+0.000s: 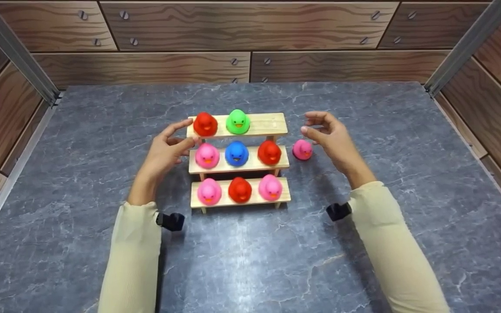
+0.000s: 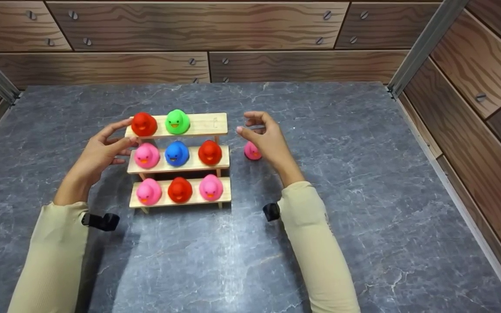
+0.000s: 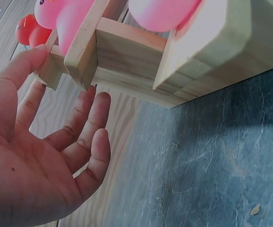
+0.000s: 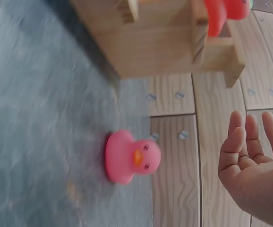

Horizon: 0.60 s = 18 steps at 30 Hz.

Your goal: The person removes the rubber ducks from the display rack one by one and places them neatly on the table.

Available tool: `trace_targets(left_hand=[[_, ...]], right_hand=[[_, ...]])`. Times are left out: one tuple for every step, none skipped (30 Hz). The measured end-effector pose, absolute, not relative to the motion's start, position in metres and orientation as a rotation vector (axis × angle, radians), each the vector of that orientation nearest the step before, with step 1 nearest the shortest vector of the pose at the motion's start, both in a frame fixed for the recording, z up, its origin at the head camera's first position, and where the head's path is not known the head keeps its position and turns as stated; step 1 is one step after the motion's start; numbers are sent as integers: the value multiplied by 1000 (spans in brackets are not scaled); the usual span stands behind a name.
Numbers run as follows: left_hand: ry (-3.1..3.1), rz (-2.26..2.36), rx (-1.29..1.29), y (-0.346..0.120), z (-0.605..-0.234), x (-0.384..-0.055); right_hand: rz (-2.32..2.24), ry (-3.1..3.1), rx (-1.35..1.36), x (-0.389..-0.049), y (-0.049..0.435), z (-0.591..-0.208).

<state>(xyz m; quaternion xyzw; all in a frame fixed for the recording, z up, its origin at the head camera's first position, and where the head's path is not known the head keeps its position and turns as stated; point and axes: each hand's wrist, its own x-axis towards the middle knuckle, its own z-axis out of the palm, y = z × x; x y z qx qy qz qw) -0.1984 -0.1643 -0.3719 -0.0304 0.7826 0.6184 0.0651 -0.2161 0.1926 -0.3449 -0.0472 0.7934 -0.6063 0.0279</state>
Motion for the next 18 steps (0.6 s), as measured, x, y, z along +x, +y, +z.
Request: trace_targets(left_hand=[[2364,1866,-92,-164,-372,-198],[2367,1867,-90,-164,-373,-198],[2369,1868,-88,-164,-373,-199],[2369,1869,-88,-164,-373,-199],[2370,1870,-86,-164,-373,-199],[2370,1871,-83,-164,-373,-199],[2369,1872,-83,-164,-373,-199],[2368,1873,-82,-165,-373,-199],[2367,1873,-82,-165,-373,-200],[2368,1871,-82,-166,-373,-200],[2368,1870,-82,-166,-374,-200],[2367,1869,-81,-166,-374,-200],[2367,1868,-80,-166,-374,-200],[2365,1868,-80,-166,-374,-200],[2364,1867,-81,-166,-374,-200],[2362,1867,-82,-166,-374,-200],[2358,1870,-82,-166,-374,-200],[2357,1872,-81,-166,-374,-199]], right_hand=[[-1916,2417,-151,-216,191,-344],[-1957,2386,-159,-215,189,-342],[-1992,2358,-166,-214,187,-340],[-2023,2332,-172,-214,185,-339],[-2035,2323,-177,-214,183,-337],[-2047,2315,-183,-213,180,-335],[-2057,2309,-191,-213,178,-333],[-2063,2309,-202,-213,174,-330],[-2066,2311,-211,-214,171,-328],[-2069,2315,-221,-214,168,-326],[-2070,2319,-232,-214,166,-325],[-2074,2321,-241,-215,163,-323],[-2072,2327,-246,-215,160,-322],[-2070,2330,-253,-215,157,-321],[-2063,2334,-255,-215,155,-320],[-2063,2333,-263,-215,152,-319],[-2061,2334,-268,-215,149,-318],[-2062,2334,-274,-215,146,-317]])
